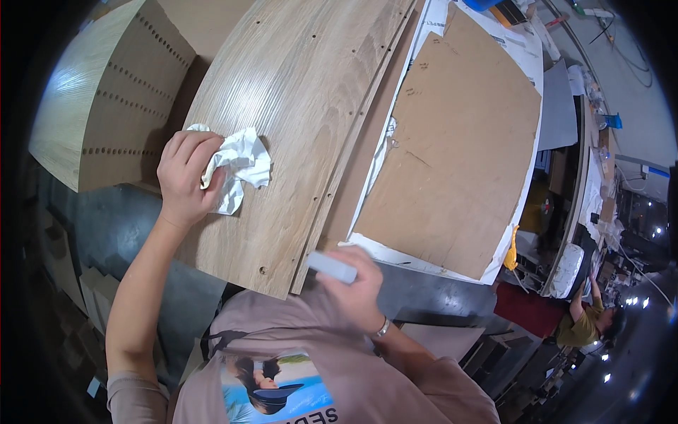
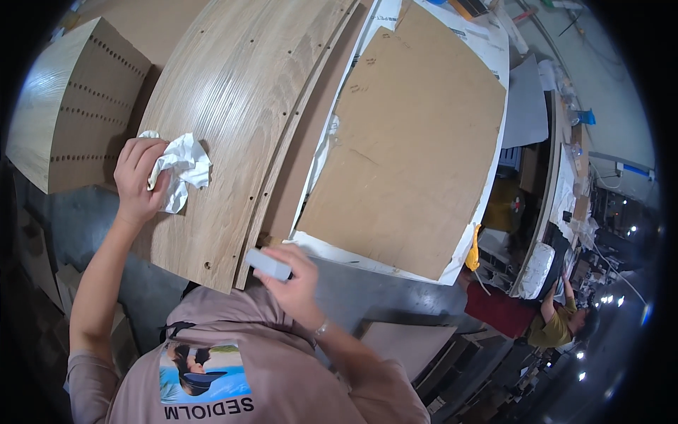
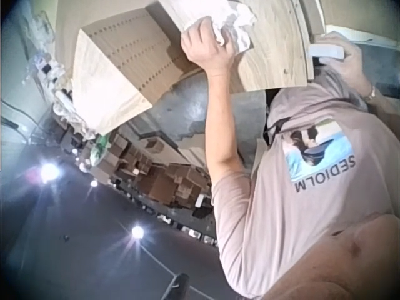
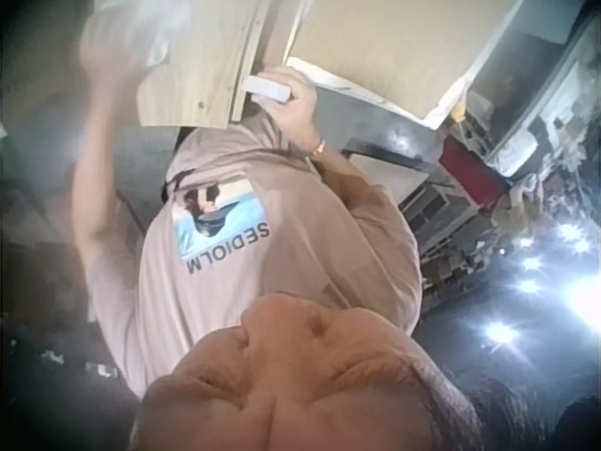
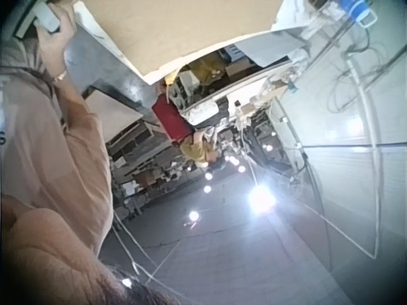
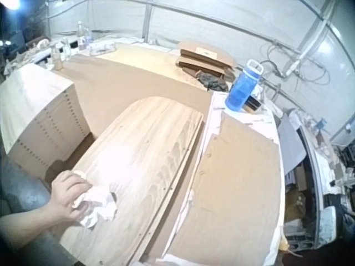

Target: The person sands the edges and surface of a wooden board with a sanding block and wipes it with a cloth.

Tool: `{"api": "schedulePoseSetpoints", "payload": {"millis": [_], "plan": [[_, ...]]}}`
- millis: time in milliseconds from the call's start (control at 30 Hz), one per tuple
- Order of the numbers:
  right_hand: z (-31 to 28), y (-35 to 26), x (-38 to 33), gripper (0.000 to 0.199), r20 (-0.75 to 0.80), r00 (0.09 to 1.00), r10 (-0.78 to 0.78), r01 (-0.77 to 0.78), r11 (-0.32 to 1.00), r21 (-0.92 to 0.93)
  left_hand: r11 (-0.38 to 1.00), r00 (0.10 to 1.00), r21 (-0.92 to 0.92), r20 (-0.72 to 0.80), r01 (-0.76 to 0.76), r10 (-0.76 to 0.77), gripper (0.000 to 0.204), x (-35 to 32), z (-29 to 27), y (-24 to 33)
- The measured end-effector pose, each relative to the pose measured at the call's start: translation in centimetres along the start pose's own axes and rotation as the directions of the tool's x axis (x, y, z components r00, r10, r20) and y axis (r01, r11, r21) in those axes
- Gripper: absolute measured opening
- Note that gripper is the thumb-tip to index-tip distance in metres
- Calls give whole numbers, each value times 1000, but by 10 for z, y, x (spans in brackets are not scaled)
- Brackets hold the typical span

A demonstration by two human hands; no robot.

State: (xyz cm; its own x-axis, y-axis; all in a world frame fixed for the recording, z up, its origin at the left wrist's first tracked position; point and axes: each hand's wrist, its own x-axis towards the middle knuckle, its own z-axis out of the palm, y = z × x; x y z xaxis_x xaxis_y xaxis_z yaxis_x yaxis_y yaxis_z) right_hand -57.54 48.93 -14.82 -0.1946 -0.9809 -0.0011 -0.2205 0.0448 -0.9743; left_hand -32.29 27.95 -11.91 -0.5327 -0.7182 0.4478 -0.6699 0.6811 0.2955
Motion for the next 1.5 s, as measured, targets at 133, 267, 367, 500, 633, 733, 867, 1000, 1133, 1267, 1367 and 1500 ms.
{"api": "schedulePoseSetpoints", "payload": {"millis": [133, 267, 367, 500, 633, 733, 867, 1000, 1133, 1267, 1367, 1500], "plan": [[6, -5, 34, 37, -164, 981, 107, -101, 994, 41, 1000, 1000, -3, -4, -8, 8, 34, 1, 0, 0], [18, 1, -17, 38, -65, 998, 0, 1, 1000, 19, 1000, 1000, -14, 1, -14, 14, 33, -2, -1, -1], [24, -10, -56, 36, -14, 994, 106, -104, 989, 109, 1000, 1000, -15, -5, -20, 20, 32, -4, -1, -2], [32, -12, -57, 37, -139, 983, 116, -102, 989, 104, 999, 999, -2, -33, -34, 34, 30, -1, 0, -2], [36, -18, -74, 38, -143, 990, 17, -15, 1000, 16, 999, 997, 3, -58, -52, 52, 29, 0, 0, -2], [30, -23, -107, 33, -68, 960, 272, -271, 962, 26, 1000, 999, 0, -33, -17, 17, 27, -6, -2, -2], [16, -30, -107, 27, -317, 857, 407, -375, 913, 162, 957, 970, -159, 50, 244, -239, 27, 4, 1, 10], [-1, -32, -94, 25, -486, 780, 395, -373, 916, 146, 980, 998, -199, -55, -5, -6, 28, 69, 20, 47], [-9, -33, -81, 26, -511, 783, 355, -265, 933, 244, 974, 967, 84, 164, -212, 197, 25, 105, 70, 86], [-30, -45, -78, 26, -596, 692, 407, -259, 911, 322, 874, 820, 144, 444, -463, 361, 18, 66, 68, 147], [-41, -40, -69, 26, -633, 666, 395, -206, 913, 353, 840, 652, -87, 590, -536, 477, 15, 39, 47, 166], [-52, -34, -53, 27, -663, 659, 356, -156, 926, 343, 965, 813, -133, 519, -227, 263, 17, 83, 53, 155]]}}
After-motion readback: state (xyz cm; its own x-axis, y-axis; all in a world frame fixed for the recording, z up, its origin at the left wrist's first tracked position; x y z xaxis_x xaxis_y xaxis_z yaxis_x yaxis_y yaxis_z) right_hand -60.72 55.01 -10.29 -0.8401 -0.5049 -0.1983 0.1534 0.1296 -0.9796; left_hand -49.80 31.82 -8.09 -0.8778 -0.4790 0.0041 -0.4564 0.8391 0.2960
